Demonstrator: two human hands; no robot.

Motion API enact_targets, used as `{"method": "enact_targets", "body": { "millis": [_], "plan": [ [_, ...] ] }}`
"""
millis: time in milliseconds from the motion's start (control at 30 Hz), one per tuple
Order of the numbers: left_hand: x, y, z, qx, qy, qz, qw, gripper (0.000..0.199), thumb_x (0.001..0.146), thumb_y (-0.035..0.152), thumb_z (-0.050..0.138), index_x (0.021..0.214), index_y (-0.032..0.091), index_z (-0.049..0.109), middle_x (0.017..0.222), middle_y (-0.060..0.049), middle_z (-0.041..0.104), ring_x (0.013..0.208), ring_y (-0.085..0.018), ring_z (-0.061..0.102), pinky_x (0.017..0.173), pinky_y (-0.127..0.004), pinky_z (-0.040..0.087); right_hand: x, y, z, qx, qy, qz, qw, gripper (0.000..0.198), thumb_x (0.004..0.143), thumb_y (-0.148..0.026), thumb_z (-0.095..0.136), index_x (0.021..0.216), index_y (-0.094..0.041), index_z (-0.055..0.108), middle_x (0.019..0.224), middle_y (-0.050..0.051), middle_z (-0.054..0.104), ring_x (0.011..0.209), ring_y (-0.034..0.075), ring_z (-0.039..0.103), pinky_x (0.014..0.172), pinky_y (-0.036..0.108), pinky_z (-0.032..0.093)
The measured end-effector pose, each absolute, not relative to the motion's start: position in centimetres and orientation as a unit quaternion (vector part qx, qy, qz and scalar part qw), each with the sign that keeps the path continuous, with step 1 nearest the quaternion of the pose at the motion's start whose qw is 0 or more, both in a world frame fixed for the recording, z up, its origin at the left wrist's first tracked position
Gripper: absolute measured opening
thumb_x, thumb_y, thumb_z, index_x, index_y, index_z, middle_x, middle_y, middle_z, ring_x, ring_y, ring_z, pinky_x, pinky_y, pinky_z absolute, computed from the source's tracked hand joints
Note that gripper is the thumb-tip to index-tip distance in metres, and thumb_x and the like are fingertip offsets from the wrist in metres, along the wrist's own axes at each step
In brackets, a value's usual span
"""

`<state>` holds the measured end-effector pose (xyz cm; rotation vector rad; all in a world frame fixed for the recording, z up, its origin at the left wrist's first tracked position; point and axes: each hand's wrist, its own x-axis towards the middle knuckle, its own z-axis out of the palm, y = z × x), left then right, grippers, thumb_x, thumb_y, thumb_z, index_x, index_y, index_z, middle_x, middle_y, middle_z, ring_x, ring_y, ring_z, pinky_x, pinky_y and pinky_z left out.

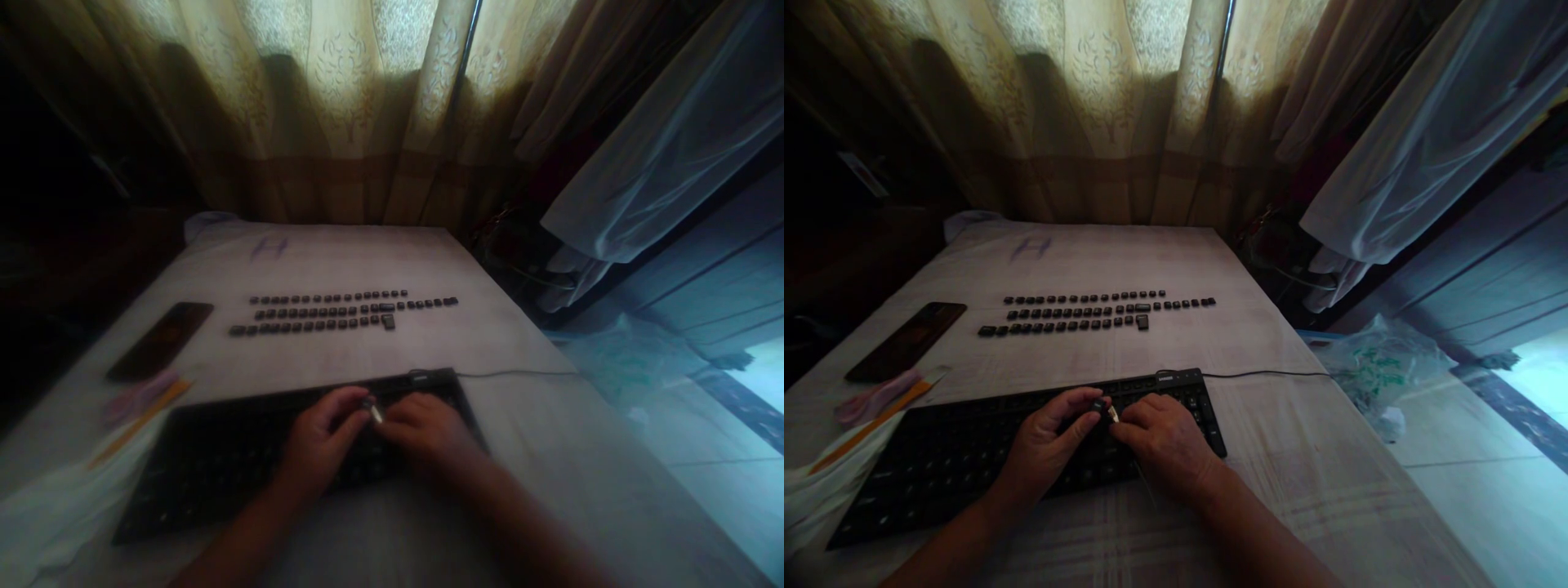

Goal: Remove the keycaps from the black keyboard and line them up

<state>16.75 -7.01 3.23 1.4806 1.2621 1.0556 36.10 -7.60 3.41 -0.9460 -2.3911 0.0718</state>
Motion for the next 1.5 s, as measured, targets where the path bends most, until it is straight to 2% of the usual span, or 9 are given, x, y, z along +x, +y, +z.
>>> {"method": "enact_targets", "body": {
  "millis": [200,300,467,600,767,867,1000,1133,1500],
  "plan": [
    [16.8,-7.1,3.3,0.612,0.497,0.414,0.456,0.021,0.079,0.028,0.060,0.097,0.021,0.067,0.095,-0.003,0.076,0.089,-0.020,0.072,0.081,-0.033,0.058,35.7,-7.7,3.7,-0.397,-0.834,0.065,0.378,0.018,0.091,-0.017,0.051,0.102,-0.016,0.065,0.093,0.009,0.070,0.083,0.020,0.063,0.074,0.032,0.051],
    [16.8,-7.1,3.3,0.615,0.491,0.411,0.460,0.017,0.077,0.027,0.062,0.093,0.022,0.066,0.089,-0.002,0.076,0.084,-0.020,0.072,0.075,-0.031,0.059,35.1,-7.9,3.5,-0.407,-0.826,0.063,0.385,0.022,0.090,-0.024,0.057,0.111,-0.018,0.063,0.093,0.009,0.069,0.081,0.019,0.063,0.071,0.031,0.052],
    [16.7,-7.2,3.2,0.619,0.480,0.412,0.465,0.012,0.077,0.026,0.063,0.088,0.023,0.065,0.084,-0.001,0.075,0.080,-0.019,0.072,0.073,-0.028,0.059,34.8,-7.6,4.0,-0.405,-0.820,0.100,0.392,0.017,0.089,-0.020,0.058,0.103,-0.020,0.067,0.089,0.006,0.068,0.076,0.017,0.063,0.066,0.027,0.051],
    [16.6,-7.2,3.3,0.626,0.480,0.403,0.464,0.011,0.079,0.027,0.060,0.088,0.023,0.065,0.085,-0.001,0.074,0.083,-0.019,0.072,0.074,-0.026,0.058,34.5,-7.1,5.0,-0.422,-0.822,0.159,0.348,0.019,0.079,-0.012,0.062,0.096,-0.020,0.067,0.088,0.005,0.068,0.077,0.018,0.063,0.066,0.028,0.050],
    [16.6,-7.1,3.2,0.622,0.489,0.393,0.469,0.016,0.080,0.030,0.058,0.093,0.024,0.065,0.094,-0.004,0.075,0.088,-0.020,0.072,0.078,-0.029,0.058,34.1,-6.4,6.3,-0.436,-0.839,0.154,0.288,0.020,0.070,-0.007,0.062,0.085,-0.020,0.066,0.081,0.003,0.067,0.073,0.018,0.062,0.065,0.029,0.049],
    [16.5,-7.0,2.5,0.603,0.506,0.407,0.464,0.028,0.079,0.033,0.059,0.105,0.024,0.064,0.106,-0.006,0.074,0.099,-0.023,0.069,0.087,-0.034,0.056,35.2,-4.7,7.2,-0.444,-0.827,0.160,0.305,0.016,0.073,-0.010,0.060,0.083,-0.020,0.067,0.081,0.003,0.067,0.072,0.017,0.061,0.064,0.028,0.049],
    [16.1,-6.8,1.2,0.590,0.513,0.412,0.468,0.038,0.084,0.039,0.056,0.119,0.024,0.058,0.114,-0.008,0.071,0.107,-0.023,0.066,0.095,-0.039,0.052,38.6,0.2,7.4,-0.516,-0.770,0.157,0.342,0.018,0.077,-0.017,0.060,0.092,-0.021,0.069,0.083,0.003,0.068,0.070,0.015,0.062,0.063,0.027,0.050],
    [15.8,-6.8,0.7,0.604,0.505,0.405,0.465,0.037,0.085,0.041,0.055,0.118,0.025,0.059,0.113,-0.007,0.072,0.105,-0.023,0.067,0.095,-0.039,0.053,41.3,5.8,5.7,-0.614,-0.724,0.152,0.276,0.019,0.077,-0.019,0.062,0.094,-0.019,0.072,0.085,0.005,0.072,0.072,0.018,0.065,0.068,0.030,0.051],
    [15.8,-6.8,0.7,0.622,0.504,0.394,0.451,0.034,0.087,0.038,0.053,0.119,0.026,0.061,0.113,-0.006,0.072,0.105,-0.022,0.067,0.095,-0.039,0.053,40.2,9.6,2.4,-0.627,-0.740,0.170,0.175,0.023,0.078,-0.020,0.064,0.099,-0.022,0.075,0.097,0.005,0.074,0.090,0.021,0.067,0.077,0.030,0.048]
  ]
}}
